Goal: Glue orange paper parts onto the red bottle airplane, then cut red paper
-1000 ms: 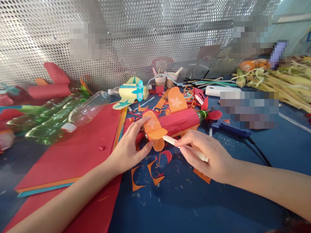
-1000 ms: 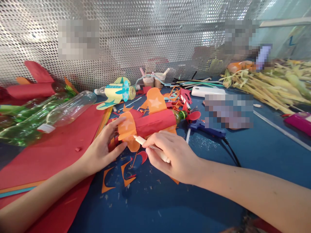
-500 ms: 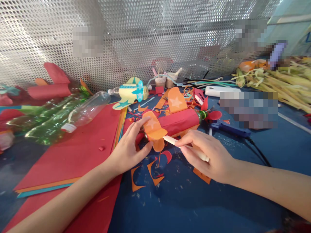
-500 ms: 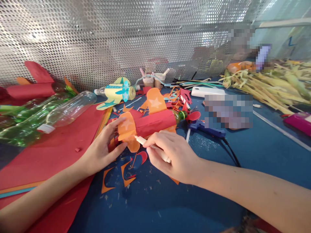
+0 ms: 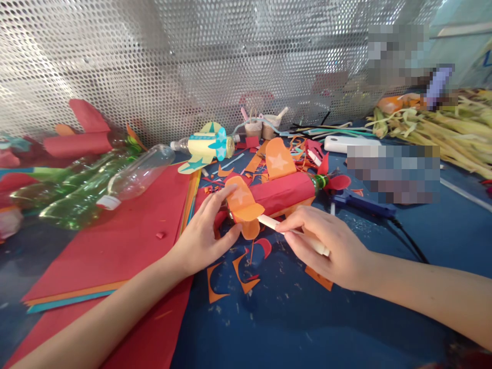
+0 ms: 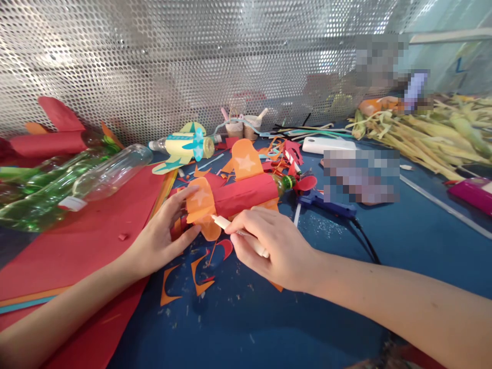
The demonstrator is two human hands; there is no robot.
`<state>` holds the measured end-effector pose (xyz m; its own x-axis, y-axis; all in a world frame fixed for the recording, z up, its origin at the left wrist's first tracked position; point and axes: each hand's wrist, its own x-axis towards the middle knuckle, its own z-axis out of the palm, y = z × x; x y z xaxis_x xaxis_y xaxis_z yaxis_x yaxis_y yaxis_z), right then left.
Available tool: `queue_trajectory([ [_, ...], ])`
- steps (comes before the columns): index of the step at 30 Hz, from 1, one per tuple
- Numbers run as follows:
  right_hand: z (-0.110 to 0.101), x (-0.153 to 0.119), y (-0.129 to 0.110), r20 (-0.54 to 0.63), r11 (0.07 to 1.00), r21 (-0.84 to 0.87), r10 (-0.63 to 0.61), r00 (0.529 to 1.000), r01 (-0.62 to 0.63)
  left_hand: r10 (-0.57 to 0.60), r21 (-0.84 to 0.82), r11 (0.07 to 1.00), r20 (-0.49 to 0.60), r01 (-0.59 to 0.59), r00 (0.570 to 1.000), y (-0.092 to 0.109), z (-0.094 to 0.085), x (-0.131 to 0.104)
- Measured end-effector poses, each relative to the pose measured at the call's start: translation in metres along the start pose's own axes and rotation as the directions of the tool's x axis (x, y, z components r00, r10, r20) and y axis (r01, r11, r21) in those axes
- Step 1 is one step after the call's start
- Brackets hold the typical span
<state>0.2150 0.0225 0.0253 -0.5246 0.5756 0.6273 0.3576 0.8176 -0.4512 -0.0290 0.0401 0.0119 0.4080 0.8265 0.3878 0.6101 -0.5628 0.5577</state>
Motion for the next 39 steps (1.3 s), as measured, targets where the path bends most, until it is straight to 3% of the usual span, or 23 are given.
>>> queue_trajectory([
  [12, 0.0025, -0.0008, 0.0012, 0.032, 0.995, 0.087, -0.060, 0.998, 0.057, 0.011, 0.018, 1.000, -0.012, -0.011, 1.000, -0.0036, 0.0011, -0.0018],
  [39, 0.0044, -0.0002, 0.0025, 0.064, 0.996, 0.086, -0.041, 0.997, 0.035, 0.019, 0.018, 1.000, -0.011, -0.019, 1.000, -0.0033, 0.0016, -0.0018],
])
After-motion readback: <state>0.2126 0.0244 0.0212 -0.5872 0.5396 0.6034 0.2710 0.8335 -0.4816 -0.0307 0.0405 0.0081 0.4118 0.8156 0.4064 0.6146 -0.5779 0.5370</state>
